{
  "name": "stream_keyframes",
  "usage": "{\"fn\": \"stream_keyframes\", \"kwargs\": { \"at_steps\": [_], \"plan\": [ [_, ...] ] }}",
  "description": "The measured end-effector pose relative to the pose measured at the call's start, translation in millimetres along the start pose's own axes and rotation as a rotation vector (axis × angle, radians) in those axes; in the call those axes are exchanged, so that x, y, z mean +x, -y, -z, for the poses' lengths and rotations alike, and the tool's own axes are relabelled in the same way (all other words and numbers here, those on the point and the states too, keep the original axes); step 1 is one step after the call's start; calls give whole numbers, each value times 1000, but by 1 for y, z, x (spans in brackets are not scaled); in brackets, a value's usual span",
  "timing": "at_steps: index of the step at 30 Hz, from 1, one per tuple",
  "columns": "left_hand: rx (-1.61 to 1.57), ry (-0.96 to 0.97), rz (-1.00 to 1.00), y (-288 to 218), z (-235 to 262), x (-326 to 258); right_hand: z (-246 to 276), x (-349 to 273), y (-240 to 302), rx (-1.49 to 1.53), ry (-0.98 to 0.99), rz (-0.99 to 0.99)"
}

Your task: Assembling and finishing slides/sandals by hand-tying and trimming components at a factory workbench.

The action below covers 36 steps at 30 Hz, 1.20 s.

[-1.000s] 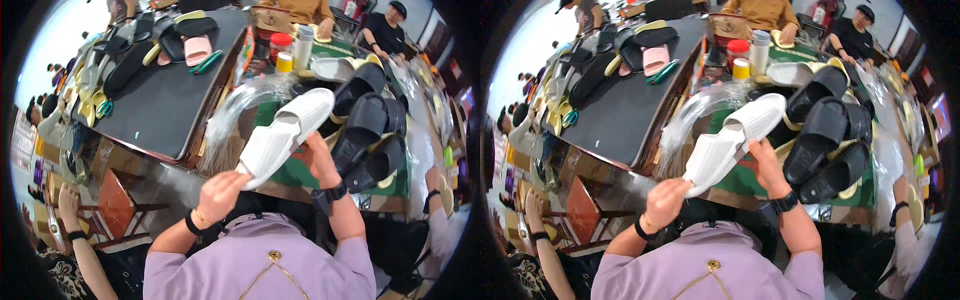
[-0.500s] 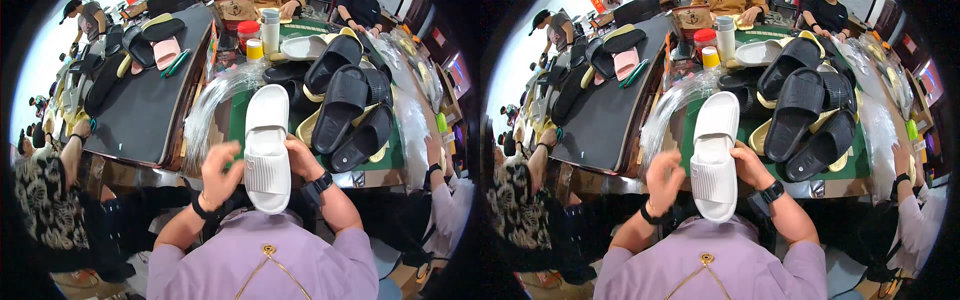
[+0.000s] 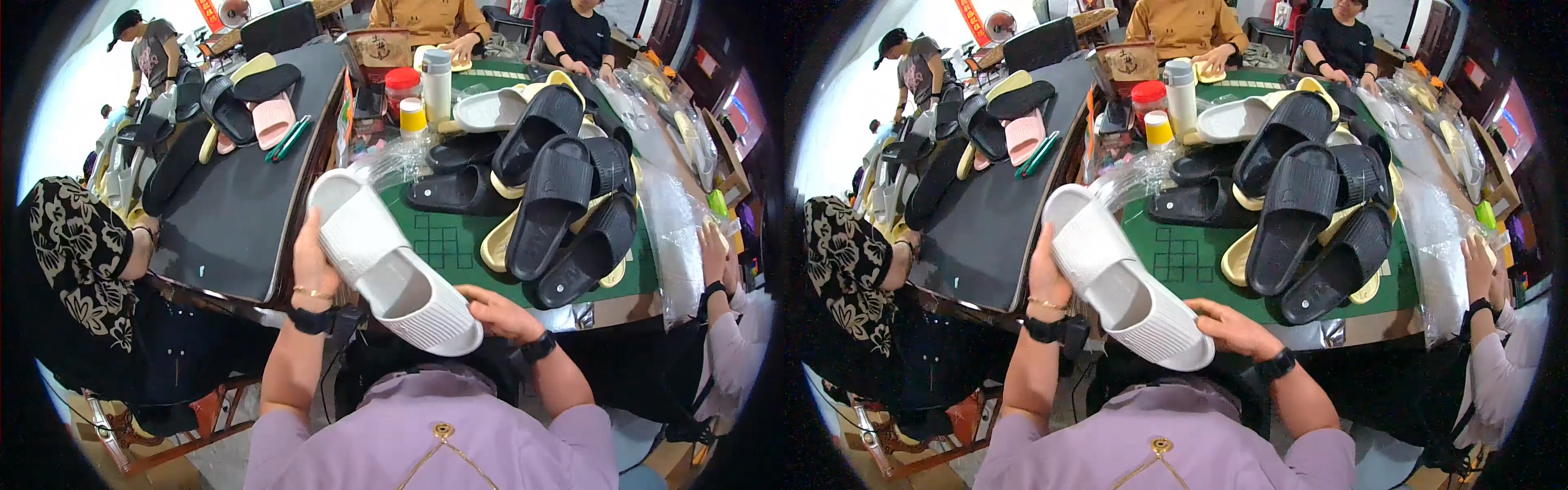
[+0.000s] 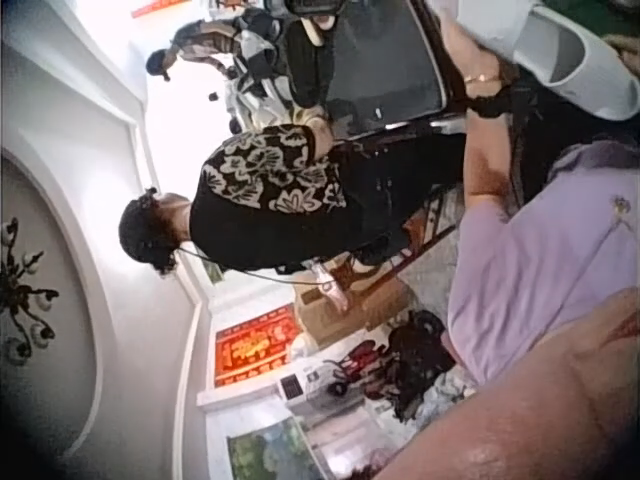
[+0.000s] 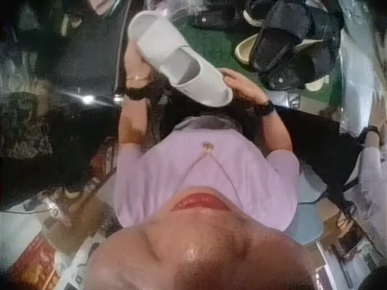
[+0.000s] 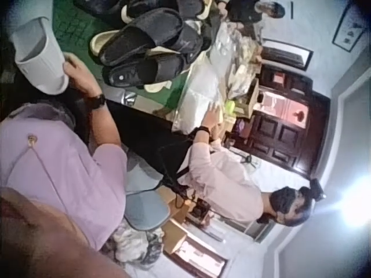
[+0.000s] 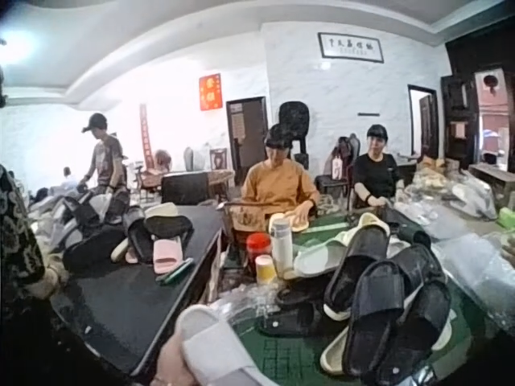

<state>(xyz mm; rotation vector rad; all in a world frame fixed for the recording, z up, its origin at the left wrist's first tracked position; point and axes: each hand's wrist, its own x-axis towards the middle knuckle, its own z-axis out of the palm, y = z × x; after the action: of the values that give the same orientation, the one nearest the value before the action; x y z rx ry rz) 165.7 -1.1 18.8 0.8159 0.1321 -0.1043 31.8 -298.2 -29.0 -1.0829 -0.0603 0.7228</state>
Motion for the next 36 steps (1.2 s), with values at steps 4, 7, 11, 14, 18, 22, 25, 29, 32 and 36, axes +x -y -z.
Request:
{"fn": "stream_keyframes", "kwargs": {
  "at_steps": [4, 7, 11, 14, 18, 22, 25, 29, 32, 36],
  "plan": [
    [61, -30, -131, -10, 12, -10, -6, -18, -5, -74, -145, -23],
    [63, -32, -163, 0, 23, -15, -17, -15, -3, -167, -291, -35],
    [-17, -141, -203, -13, 33, -16, -4, -28, 2, -710, -465, 51],
    [36, -120, -258, -46, 44, -23, 18, -61, 21, -853, -564, 137],
    [175, 36, -155, -52, 34, -39, 15, -92, 91, -1252, -469, -32],
    [154, -4, 67, -20, 28, -29, 13, -55, 138, -1491, -291, 63],
    [277, 26, 171, 13, 31, -10, 13, 2, 144, -1578, -310, 230],
    [794, -67, -245, 66, 36, 19, 0, 56, 127, -1336, -671, 526],
    [1244, 14, -408, 63, 34, -14, -4, 54, 93, -1236, -595, 474],
    [1378, 138, -444, 61, 52, -56, 0, 36, 35, -1317, -587, 413]
  ]
}}
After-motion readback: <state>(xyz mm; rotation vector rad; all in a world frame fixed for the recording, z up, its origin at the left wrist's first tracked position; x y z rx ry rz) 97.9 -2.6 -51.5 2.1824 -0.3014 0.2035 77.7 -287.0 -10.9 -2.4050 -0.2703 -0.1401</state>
